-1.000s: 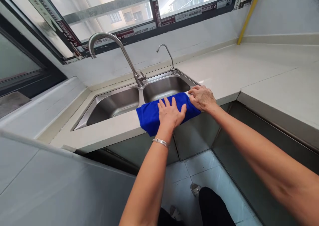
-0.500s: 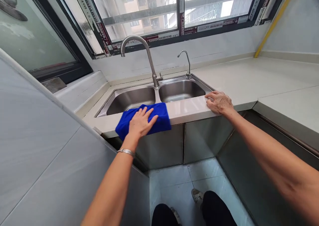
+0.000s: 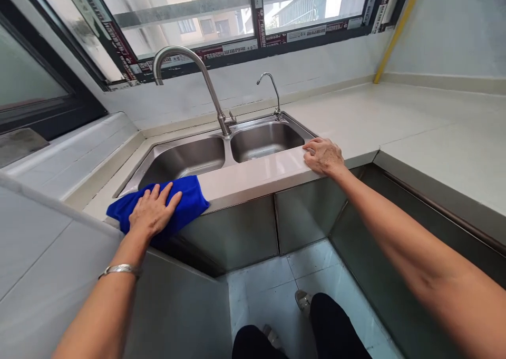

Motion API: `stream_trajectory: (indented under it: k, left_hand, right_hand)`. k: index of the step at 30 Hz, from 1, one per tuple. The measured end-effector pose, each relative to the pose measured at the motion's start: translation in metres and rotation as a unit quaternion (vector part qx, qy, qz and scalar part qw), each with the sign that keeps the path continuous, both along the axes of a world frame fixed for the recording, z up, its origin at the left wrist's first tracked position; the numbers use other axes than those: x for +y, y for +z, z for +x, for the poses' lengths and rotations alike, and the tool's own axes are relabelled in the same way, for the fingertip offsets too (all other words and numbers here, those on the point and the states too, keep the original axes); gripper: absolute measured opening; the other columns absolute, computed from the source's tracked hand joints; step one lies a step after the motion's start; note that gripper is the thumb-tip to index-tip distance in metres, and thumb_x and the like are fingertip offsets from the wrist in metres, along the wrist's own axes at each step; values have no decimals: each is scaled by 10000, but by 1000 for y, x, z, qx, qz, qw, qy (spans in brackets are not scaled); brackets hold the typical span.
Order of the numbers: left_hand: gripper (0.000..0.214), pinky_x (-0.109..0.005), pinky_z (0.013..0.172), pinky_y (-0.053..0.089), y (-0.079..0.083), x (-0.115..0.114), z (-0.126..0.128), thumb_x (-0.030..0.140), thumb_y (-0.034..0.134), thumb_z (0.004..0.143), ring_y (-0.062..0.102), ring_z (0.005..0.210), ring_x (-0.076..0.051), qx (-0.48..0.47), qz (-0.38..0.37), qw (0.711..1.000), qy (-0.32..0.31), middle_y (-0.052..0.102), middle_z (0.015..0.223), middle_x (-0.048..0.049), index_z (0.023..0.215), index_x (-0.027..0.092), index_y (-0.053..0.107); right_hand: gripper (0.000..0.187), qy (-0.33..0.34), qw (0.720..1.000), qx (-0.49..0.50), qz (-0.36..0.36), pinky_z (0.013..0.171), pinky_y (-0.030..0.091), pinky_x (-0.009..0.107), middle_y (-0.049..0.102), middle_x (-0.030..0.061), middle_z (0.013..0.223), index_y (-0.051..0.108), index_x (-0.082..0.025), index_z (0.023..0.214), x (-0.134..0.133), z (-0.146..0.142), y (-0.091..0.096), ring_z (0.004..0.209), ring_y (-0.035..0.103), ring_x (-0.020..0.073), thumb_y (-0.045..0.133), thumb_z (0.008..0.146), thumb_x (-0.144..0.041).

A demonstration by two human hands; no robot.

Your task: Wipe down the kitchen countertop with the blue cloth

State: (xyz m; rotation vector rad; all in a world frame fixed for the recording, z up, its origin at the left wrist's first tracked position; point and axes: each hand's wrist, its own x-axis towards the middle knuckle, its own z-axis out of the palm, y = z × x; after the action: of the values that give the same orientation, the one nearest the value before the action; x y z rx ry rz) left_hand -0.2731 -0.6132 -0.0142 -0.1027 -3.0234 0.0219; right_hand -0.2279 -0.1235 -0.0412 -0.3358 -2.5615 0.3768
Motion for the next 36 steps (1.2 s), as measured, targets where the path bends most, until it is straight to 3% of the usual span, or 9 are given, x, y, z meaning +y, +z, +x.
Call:
stream_trajectory:
  k: [4,7,15,21,24,27,30,36]
  left_hand:
    - [821,-557,1242,222,-2,15,8,672,152,940,246,1517,-421,0,-18,1000,-17,269,1645,-214,1572,167,294]
    - [845,-536,1248,215,-3,44,17,702,160,929,238,1519,-421,8,-28,998,-47,270,1645,-209,1578,174,275]
    - [914,-557,1225,267,-4,166,43,803,413,843,260,1508,-440,51,-33,988,-139,302,1636,-193,1573,267,294]
    - [911,-580,1204,299,-5,249,43,821,425,828,278,1494,-462,63,-22,973,-219,318,1634,-164,1573,318,282]
    - [934,-590,1200,301,-5,280,41,826,448,815,259,1499,-473,47,-8,966,-255,304,1641,-163,1577,314,275]
    - [956,-604,1208,277,-3,295,38,832,475,800,229,1508,-476,27,-2,962,-270,274,1657,-154,1578,316,267]
    - [980,-598,1227,243,-2,296,35,822,500,797,191,1521,-472,11,0,961,-275,241,1668,-160,1585,299,243]
    - [947,-537,1260,209,-1,270,29,733,583,816,173,1541,-415,-9,-3,949,-314,226,1677,-141,1584,291,248]
  right_hand:
    - [300,0,1000,7,-8,1019,445,445,685,36,1248,762,-248,1044,-2,-1,2,1172,559,282,542,840,-244]
    - [292,1,1000,-1,-10,1017,437,458,679,45,1253,760,-242,1041,-4,0,4,1177,551,289,542,847,-240]
    - [293,3,1000,-1,-6,993,414,449,678,63,1247,751,-220,1051,-7,0,5,1160,540,288,529,862,-238]
    - [290,8,1000,-5,-14,985,413,444,666,72,1266,750,-217,1062,-6,1,9,1160,535,289,534,869,-236]
    - [297,15,1000,-6,-17,1000,410,456,668,75,1262,751,-212,1069,-5,2,11,1168,535,296,535,866,-229]
    - [299,18,1000,-3,-17,1011,410,462,670,72,1260,753,-215,1064,-3,2,11,1166,538,294,528,867,-223]
    - [297,25,1000,0,-15,1011,421,465,672,65,1262,752,-217,1063,-1,2,10,1174,541,299,525,872,-223]
    - [310,19,1000,1,-13,1019,439,447,683,46,1257,752,-224,1073,-1,6,10,1184,549,287,522,865,-212]
